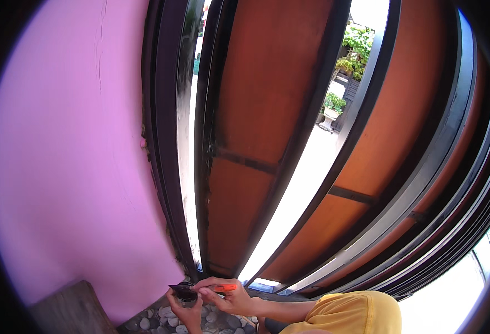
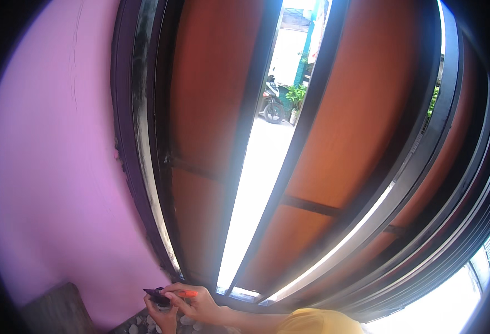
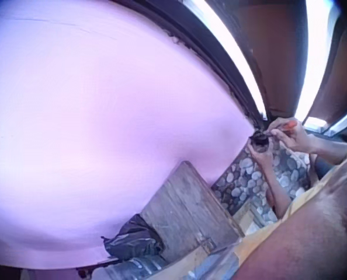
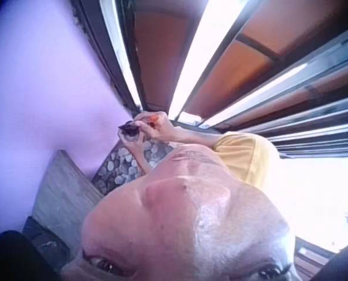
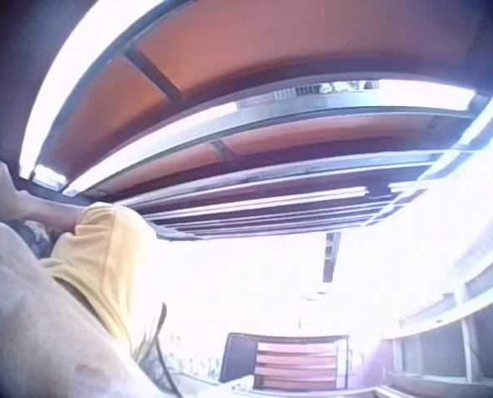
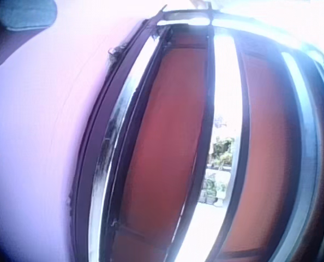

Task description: The person paints a metal gate using a brush. They dip the brush into a small container of black paint and apply it to the vertical bars and frame of the gate.

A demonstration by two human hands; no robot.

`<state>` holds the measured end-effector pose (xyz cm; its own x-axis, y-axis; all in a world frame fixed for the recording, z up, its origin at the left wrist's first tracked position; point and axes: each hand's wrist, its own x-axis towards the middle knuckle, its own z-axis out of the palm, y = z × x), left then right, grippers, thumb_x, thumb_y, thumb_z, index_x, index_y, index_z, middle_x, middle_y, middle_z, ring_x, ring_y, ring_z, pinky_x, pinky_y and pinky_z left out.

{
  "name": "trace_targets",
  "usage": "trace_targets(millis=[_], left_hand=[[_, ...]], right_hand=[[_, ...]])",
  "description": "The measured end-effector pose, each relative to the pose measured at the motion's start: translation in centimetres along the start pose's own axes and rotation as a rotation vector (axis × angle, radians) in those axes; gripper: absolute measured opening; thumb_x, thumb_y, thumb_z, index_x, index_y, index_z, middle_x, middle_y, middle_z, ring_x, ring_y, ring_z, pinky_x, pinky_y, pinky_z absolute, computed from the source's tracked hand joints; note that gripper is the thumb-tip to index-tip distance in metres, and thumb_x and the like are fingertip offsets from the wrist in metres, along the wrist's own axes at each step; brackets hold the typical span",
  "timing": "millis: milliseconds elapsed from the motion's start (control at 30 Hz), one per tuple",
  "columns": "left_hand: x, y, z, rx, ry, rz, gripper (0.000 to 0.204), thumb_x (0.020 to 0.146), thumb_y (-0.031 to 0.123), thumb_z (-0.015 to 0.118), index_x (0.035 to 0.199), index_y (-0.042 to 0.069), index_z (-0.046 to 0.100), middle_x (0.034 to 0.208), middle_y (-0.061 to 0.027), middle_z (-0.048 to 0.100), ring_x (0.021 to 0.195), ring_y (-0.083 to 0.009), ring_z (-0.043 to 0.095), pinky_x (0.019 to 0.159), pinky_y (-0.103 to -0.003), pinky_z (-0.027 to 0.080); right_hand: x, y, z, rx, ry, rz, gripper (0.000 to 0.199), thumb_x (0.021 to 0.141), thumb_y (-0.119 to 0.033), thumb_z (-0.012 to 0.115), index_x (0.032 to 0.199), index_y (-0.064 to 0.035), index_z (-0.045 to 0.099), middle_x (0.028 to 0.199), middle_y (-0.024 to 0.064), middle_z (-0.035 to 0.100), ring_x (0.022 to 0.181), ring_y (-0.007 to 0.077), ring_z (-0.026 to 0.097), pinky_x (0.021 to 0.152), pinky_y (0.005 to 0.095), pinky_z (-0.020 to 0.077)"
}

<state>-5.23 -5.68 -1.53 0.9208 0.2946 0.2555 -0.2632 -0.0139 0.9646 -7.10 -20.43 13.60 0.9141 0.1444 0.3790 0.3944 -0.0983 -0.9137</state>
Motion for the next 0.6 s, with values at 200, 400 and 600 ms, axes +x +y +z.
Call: trace_targets(millis=[200, 400, 600], left_hand=[[1.3, 11.7, -2.0, 0.100, 0.005, -0.002, 0.072, 0.058, 0.005, 0.083, 0.122, 0.002, 0.049, 0.112, -0.0108, 0.056, 0.107, -0.0246, 0.055, 0.099, -0.037, 0.042], [3.5, 21.0, -0.1, 0.106, -0.094, 0.007, 0.069, 0.067, 0.003, 0.085, 0.125, -0.001, 0.046, 0.112, -0.0116, 0.055, 0.106, -0.0218, 0.055, 0.097, -0.034, 0.044], [5.1, 36.4, 0.6, -0.071, -0.492, -0.083, 0.062, 0.068, 0.001, 0.082, 0.122, 0.001, 0.050, 0.111, -0.0069, 0.060, 0.104, -0.0162, 0.059, 0.095, -0.031, 0.045]], right_hand=[[1.3, -12.4, -1.8, 0.006, -0.096, -0.003, 0.025, 0.096, -0.008, 0.064, 0.120, -0.0005, 0.065, 0.097, 0.0087, 0.074, 0.088, 0.0119, 0.071, 0.078, 0.0245, 0.0566], [1.5, -25.4, -11.2, -0.342, -0.134, -0.139, 0.019, 0.089, -0.006, 0.069, 0.107, -0.0026, 0.067, 0.087, 0.0105, 0.070, 0.072, 0.0195, 0.070, 0.061, 0.0296, 0.0534], [-1.2, -36.2, -15.9, -0.354, 0.182, -0.257, 0.005, 0.089, 0.000, 0.067, 0.092, 0.0032, 0.067, 0.095, 0.0124, 0.069, 0.070, 0.0174, 0.068, 0.061, 0.0259, 0.0537]])
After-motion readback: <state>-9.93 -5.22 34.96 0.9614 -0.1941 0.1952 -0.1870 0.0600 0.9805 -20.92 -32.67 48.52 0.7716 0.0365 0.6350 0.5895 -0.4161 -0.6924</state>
